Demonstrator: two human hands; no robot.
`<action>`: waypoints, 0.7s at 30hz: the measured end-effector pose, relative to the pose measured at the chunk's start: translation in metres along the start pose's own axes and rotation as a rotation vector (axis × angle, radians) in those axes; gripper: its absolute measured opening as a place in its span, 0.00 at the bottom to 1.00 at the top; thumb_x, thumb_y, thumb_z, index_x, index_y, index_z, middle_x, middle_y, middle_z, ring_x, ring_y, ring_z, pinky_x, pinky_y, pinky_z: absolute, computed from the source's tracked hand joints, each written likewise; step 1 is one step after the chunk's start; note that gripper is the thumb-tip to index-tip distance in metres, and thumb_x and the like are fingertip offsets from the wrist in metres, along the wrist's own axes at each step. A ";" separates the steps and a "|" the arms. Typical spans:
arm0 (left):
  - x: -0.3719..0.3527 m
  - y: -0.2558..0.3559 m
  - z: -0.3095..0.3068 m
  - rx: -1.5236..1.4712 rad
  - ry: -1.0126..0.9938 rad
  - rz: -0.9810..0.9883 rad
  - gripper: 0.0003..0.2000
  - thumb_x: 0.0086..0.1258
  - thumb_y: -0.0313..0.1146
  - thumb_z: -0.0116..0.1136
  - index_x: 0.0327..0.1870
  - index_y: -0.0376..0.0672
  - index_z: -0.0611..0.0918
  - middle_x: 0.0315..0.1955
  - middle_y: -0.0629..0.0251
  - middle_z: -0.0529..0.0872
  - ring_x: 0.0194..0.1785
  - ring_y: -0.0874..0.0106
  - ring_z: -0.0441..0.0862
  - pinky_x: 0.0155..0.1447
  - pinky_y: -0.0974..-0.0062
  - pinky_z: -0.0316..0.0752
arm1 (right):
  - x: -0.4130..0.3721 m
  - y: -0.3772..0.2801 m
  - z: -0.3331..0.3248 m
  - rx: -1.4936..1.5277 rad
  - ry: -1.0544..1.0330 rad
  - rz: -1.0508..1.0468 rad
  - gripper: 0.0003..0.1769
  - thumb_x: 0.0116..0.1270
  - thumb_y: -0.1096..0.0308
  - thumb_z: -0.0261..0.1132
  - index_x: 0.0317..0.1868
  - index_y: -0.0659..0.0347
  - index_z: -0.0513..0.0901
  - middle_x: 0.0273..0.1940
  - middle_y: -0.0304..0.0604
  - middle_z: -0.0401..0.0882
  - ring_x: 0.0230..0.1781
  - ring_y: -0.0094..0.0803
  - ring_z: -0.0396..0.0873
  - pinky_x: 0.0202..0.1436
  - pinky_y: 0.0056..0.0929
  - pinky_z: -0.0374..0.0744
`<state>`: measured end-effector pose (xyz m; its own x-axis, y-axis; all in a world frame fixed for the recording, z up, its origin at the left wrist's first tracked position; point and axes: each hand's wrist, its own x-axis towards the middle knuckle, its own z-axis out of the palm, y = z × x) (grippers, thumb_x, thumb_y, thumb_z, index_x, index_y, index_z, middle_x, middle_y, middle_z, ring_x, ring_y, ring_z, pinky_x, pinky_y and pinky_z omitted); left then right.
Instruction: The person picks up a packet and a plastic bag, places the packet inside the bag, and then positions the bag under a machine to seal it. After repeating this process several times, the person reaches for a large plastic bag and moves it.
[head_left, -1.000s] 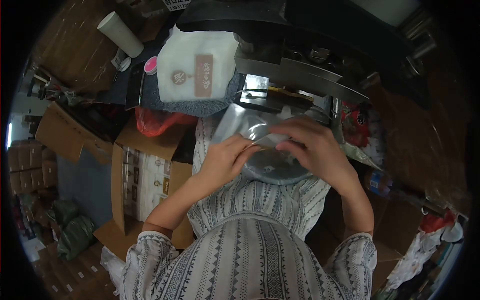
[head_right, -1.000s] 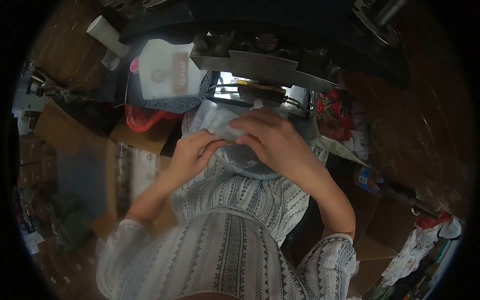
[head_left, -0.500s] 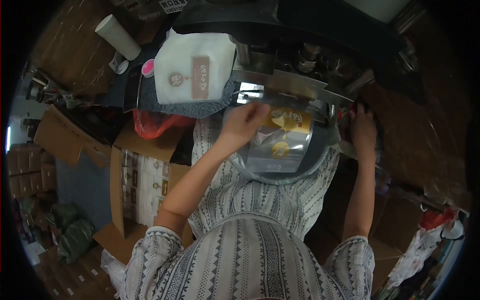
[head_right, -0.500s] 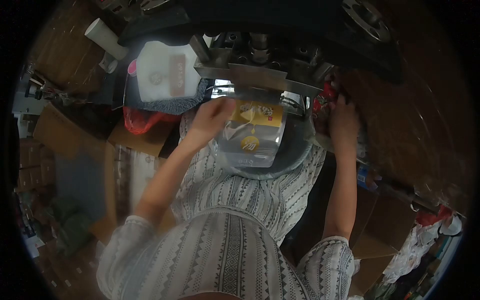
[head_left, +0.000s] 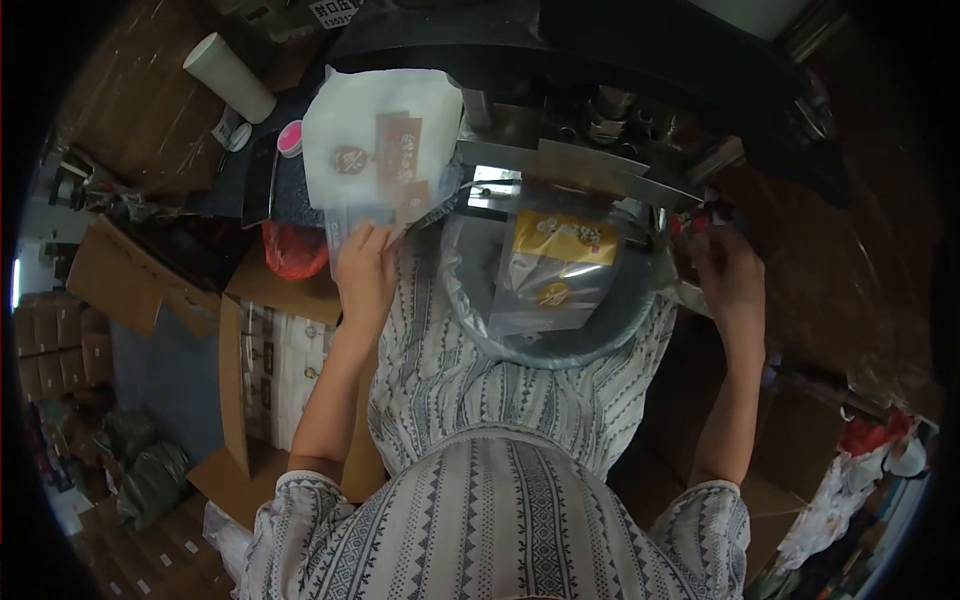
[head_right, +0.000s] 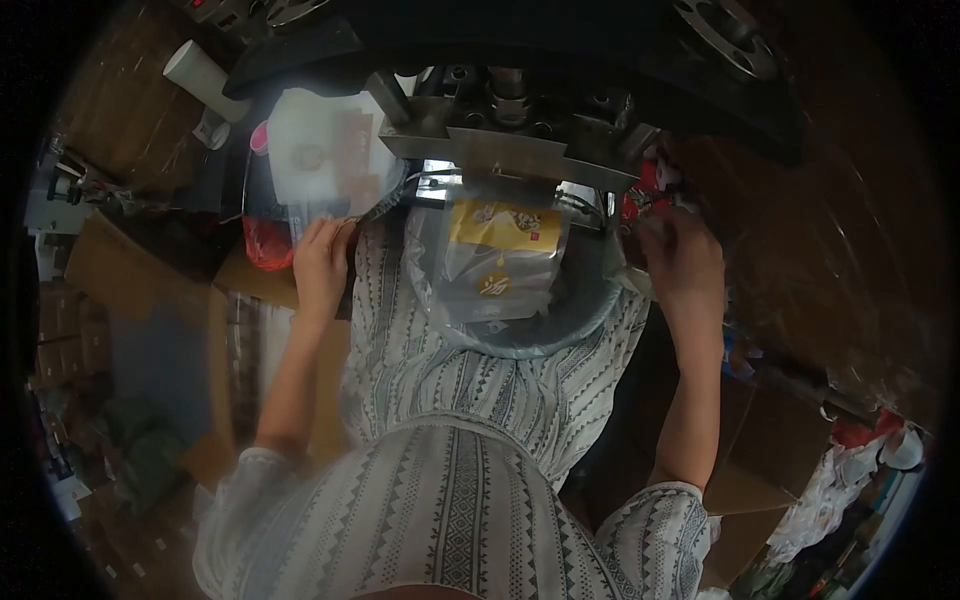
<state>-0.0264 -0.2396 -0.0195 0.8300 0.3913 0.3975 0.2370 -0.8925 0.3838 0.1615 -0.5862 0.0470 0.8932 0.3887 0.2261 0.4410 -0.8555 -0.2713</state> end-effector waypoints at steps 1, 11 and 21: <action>-0.003 0.004 -0.007 0.000 -0.027 -0.053 0.14 0.57 0.20 0.58 0.46 0.42 0.82 0.34 0.57 0.78 0.40 0.54 0.78 0.42 0.62 0.73 | 0.000 -0.007 -0.005 0.377 -0.142 0.077 0.12 0.59 0.74 0.66 0.44 0.63 0.81 0.40 0.49 0.82 0.36 0.43 0.83 0.37 0.39 0.79; -0.001 0.085 -0.036 -0.201 0.020 0.052 0.07 0.59 0.24 0.63 0.38 0.42 0.83 0.30 0.61 0.79 0.31 0.60 0.80 0.32 0.68 0.74 | -0.005 -0.094 -0.010 0.636 -0.199 -0.493 0.13 0.61 0.83 0.62 0.46 0.62 0.82 0.53 0.42 0.81 0.46 0.36 0.84 0.57 0.34 0.79; 0.011 0.093 0.008 -0.611 -0.448 0.156 0.08 0.66 0.32 0.60 0.39 0.37 0.83 0.29 0.60 0.82 0.27 0.65 0.81 0.30 0.71 0.74 | 0.000 -0.085 -0.001 0.984 -0.504 -0.185 0.17 0.62 0.79 0.62 0.53 0.59 0.80 0.53 0.45 0.81 0.54 0.41 0.81 0.66 0.37 0.73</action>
<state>0.0087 -0.3203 0.0143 0.9868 0.0274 0.1595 -0.1118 -0.5970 0.7944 0.1240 -0.5133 0.0715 0.6417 0.7669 -0.0050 0.2488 -0.2144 -0.9445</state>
